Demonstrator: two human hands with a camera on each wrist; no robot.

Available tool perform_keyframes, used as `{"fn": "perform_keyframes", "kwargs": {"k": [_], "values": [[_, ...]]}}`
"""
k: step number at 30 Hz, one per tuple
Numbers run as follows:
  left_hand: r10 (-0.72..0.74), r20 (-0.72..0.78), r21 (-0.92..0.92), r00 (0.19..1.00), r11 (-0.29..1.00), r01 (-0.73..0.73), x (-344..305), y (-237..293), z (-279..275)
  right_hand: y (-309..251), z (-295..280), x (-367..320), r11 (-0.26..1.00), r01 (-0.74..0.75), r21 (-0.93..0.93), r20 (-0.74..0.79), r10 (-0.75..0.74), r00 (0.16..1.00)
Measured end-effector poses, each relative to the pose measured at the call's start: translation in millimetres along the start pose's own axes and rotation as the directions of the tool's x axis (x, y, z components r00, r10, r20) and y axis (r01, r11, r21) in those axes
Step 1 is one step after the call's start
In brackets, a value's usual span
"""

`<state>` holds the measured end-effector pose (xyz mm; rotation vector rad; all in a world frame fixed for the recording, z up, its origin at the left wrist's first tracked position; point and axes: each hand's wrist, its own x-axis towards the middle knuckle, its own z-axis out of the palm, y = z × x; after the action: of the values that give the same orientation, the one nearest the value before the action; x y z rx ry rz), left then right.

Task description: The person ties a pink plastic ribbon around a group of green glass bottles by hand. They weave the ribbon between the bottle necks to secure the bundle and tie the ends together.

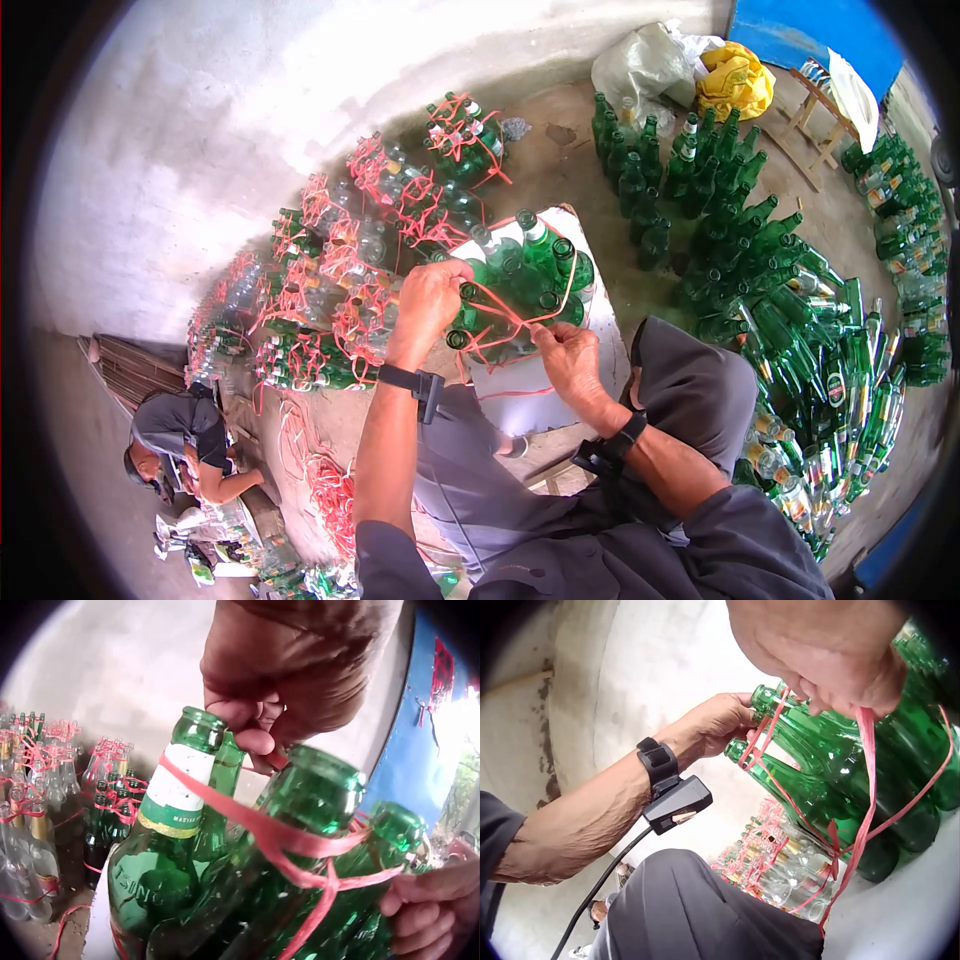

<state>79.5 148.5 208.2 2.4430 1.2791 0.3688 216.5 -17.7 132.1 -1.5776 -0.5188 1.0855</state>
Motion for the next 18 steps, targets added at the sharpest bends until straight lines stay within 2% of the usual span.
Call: {"fn": "perform_keyframes", "kwargs": {"k": [3,5,6,8,10,13,14,16,18], "values": [[0.066,-0.007,0.044,0.998,0.997,-0.066,-6.4,-4.2,4.1,-8.1,-12.7,0.0,1.0,-0.021,0.009,-0.032,0.021,0.999],[-0.044,0.021,-0.11,0.999,0.993,0.046,-14.8,-4.8,7.8,-10.8,-19.9,-1.5,0.997,-0.07,0.021,0.001,0.07,0.998],[-0.044,0.02,-0.112,0.999,0.993,0.046,-21.2,-0.5,7.8,-12.5,-22.5,-3.2,0.997,-0.069,0.019,0.001,0.069,0.998],[0.21,-0.139,-0.009,0.968,0.977,-0.213,-38.1,17.2,4.7,-14.7,-25.6,-6.9,0.998,-0.053,-0.019,0.049,0.054,0.997],[0.164,-0.085,-0.047,0.983,0.985,-0.168,-56.3,37.5,6.2,-15.6,-25.9,-8.1,0.998,-0.054,-0.015,0.046,0.054,0.997],[0.208,-0.119,0.198,0.971,0.963,-0.182,-69.7,47.4,26.4,-17.6,-25.0,-7.8,0.999,-0.049,-0.016,0.039,0.049,0.998],[0.204,-0.121,0.195,0.971,0.964,-0.178,-71.1,47.9,32.8,-17.7,-25.4,-8.1,0.999,-0.046,-0.023,0.033,0.047,0.998],[0.161,-0.16,0.329,0.974,0.939,-0.102,-70.9,52.9,41.1,-16.7,-26.0,-8.5,0.999,-0.018,-0.041,0.036,0.019,0.999],[0.153,-0.179,0.315,0.972,0.945,-0.091,-70.5,56.5,44.9,-18.2,-28.6,-8.6,0.998,0.009,-0.055,0.035,-0.007,0.999]]}}
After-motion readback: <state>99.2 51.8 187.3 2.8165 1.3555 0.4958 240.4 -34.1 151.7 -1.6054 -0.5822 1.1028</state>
